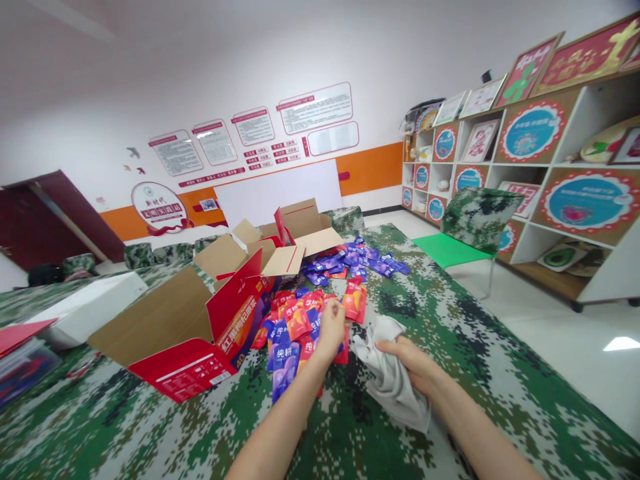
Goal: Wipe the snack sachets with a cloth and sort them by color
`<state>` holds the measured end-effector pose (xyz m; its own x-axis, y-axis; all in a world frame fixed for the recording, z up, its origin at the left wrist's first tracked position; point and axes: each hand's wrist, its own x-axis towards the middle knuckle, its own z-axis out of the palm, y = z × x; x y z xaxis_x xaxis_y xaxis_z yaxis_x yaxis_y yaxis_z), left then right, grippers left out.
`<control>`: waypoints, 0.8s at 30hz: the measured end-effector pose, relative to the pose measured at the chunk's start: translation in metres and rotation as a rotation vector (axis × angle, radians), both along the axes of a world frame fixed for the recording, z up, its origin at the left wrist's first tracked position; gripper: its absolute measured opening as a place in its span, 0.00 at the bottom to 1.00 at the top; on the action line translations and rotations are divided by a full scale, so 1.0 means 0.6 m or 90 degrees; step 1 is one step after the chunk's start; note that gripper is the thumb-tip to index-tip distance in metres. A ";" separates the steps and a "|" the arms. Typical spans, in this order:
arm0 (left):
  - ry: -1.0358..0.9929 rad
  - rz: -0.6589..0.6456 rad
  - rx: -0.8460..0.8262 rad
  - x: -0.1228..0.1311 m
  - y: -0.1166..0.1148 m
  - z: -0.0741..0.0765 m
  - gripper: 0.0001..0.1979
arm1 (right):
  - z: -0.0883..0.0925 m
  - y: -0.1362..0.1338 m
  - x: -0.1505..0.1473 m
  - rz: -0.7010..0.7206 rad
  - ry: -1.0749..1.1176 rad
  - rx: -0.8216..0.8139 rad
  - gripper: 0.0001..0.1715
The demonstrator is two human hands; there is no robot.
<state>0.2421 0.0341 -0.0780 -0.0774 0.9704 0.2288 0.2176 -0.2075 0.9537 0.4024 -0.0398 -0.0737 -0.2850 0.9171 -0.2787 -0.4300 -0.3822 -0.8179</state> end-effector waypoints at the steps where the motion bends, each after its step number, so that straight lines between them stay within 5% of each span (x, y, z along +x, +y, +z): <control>1: 0.023 0.028 -0.006 -0.023 0.009 0.009 0.04 | -0.002 0.002 0.001 -0.015 -0.008 -0.002 0.25; 7: 0.390 0.197 -0.031 -0.165 0.023 0.035 0.07 | -0.019 0.017 0.009 -0.154 -0.096 0.020 0.22; 11: 0.602 0.349 0.060 -0.187 0.002 0.039 0.04 | -0.022 0.018 0.010 -0.199 -0.151 0.043 0.24; 14: 0.645 0.368 0.139 -0.148 0.001 0.054 0.07 | -0.027 0.021 0.010 -0.217 -0.174 0.055 0.27; 19: 0.625 0.109 0.209 -0.021 0.071 0.061 0.07 | -0.046 0.036 0.012 -0.248 -0.193 0.040 0.29; 24: 0.607 0.004 -0.016 0.097 0.191 0.008 0.09 | -0.047 0.043 0.020 -0.276 -0.245 0.036 0.29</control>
<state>0.3006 0.1490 -0.0731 0.1252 0.9761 0.1779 0.9069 -0.1853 0.3785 0.4143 -0.0137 -0.1020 0.2312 0.9442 -0.2346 -0.2057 -0.1882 -0.9604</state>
